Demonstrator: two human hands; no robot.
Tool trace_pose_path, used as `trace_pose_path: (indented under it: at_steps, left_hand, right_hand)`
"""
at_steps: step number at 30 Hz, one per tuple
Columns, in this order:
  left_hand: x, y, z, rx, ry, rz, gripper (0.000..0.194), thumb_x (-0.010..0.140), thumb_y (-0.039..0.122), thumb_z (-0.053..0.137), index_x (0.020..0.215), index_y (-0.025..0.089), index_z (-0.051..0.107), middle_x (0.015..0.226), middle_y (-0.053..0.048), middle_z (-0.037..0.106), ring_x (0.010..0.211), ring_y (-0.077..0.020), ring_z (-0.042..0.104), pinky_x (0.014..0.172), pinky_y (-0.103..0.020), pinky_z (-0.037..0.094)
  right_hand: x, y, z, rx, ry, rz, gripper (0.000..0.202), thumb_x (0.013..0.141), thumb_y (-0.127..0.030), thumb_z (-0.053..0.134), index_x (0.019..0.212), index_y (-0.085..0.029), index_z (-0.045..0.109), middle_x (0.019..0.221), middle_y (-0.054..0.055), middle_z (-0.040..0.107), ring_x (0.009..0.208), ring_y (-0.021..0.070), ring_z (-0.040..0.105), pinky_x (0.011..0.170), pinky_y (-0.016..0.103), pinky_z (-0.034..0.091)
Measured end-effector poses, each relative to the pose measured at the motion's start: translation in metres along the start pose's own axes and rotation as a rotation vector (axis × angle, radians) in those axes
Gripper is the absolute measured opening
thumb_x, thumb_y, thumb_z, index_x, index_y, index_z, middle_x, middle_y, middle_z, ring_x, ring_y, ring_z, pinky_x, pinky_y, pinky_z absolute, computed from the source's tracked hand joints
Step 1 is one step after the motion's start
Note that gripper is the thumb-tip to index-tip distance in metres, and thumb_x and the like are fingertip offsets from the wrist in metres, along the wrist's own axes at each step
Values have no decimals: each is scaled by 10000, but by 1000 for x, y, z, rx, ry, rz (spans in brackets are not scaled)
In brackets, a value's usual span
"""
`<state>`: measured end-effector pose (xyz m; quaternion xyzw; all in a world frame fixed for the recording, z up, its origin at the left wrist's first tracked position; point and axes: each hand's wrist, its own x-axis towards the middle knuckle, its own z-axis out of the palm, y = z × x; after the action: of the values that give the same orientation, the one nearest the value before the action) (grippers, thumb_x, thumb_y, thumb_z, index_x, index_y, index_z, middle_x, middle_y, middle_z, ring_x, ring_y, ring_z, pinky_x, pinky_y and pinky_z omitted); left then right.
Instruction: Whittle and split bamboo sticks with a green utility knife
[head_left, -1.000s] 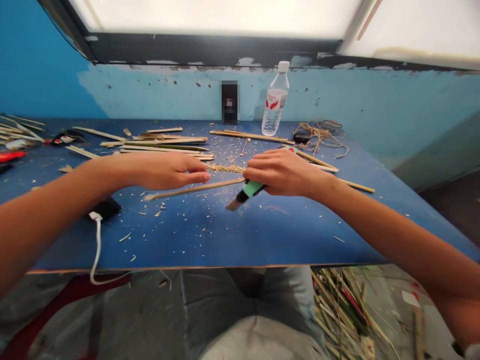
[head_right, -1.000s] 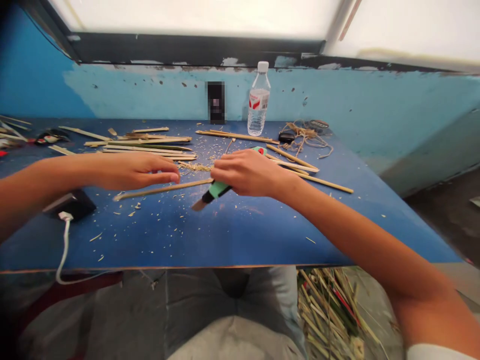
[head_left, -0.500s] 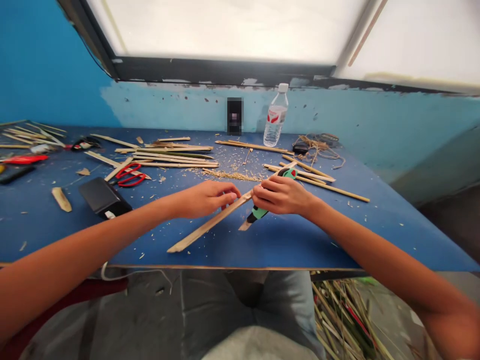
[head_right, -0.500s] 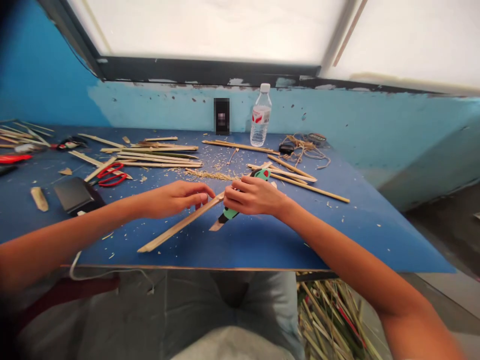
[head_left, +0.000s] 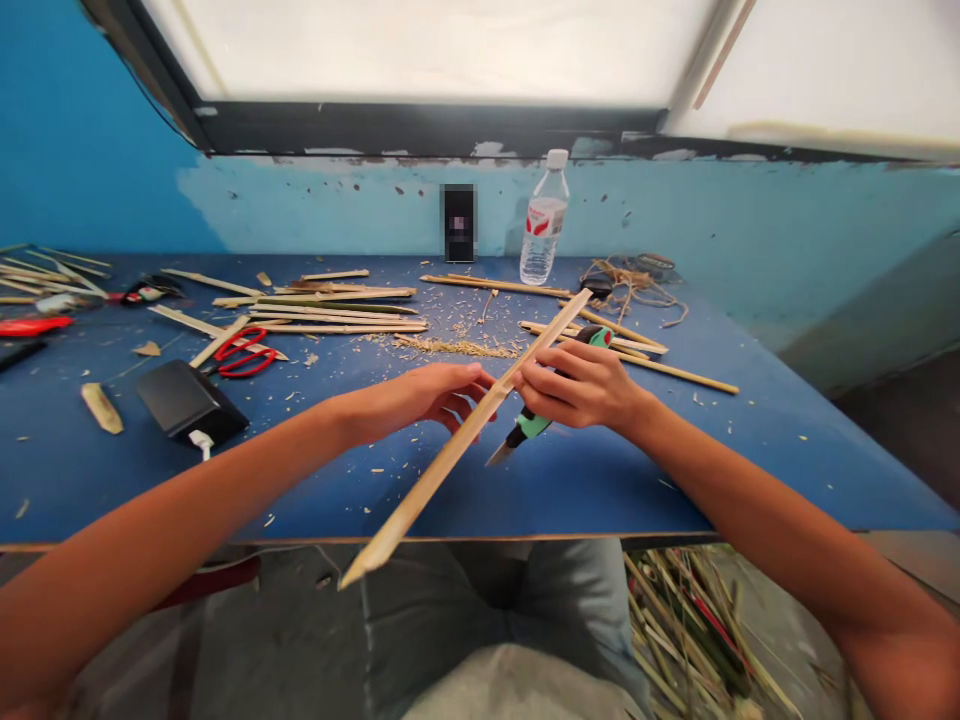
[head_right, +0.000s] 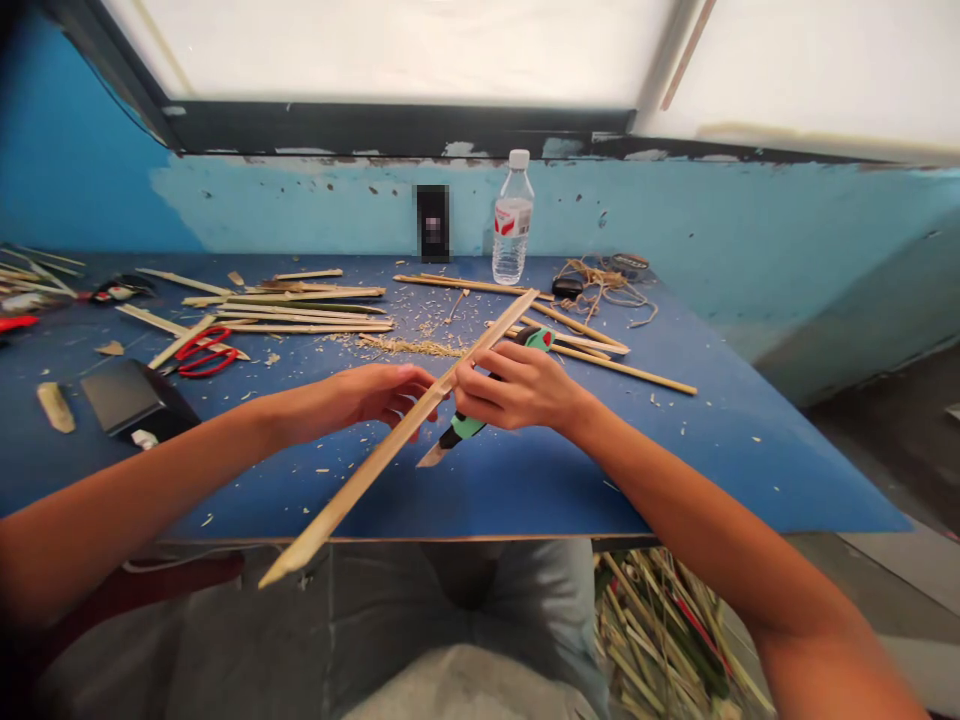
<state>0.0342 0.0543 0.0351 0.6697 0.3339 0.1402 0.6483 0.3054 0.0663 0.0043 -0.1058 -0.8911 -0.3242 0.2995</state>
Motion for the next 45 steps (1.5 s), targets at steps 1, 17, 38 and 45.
trace_pose_path:
  at_steps: [1,17,38,45]
  left_hand:
    - [5,1,4,-54,2,7,467,1038,565,462,1099,170,703,1061,-109,706,874,-216,675,804,-355,573]
    - [1,3,44,-283,118,48,414,850,466,838,1047,210,580,839,-11,721,717,-202,754,631,-296,645]
    - [9,-28,38,-436,128,224,142,969,332,611,976,192,633,801,-24,639,714,-160,664,580,-243,634]
    - [4,-26,43,-566,89,217,91,1018,342,584,1089,288,567,887,45,603,522,-111,624,404,-247,589]
  right_hand:
    - [0,-1,0,2,26,-11,187,1028,-156,589,915,-273,682,970,-27,737,836,155,648,678,325,460]
    - [1,-11,-14,4,208,-88,125,968,-185,669,903,-278,719,929,-19,734,827,166,655,634,325,473]
    - [10,-32,3,592,9,697,115,1030,-292,590,980,-197,549,653,-77,533,516,83,418,505,214,352]
    - [14,-30,-1,707,-124,825,424,1086,-580,409,1018,-191,563,627,-84,520,520,97,445,531,233,319]
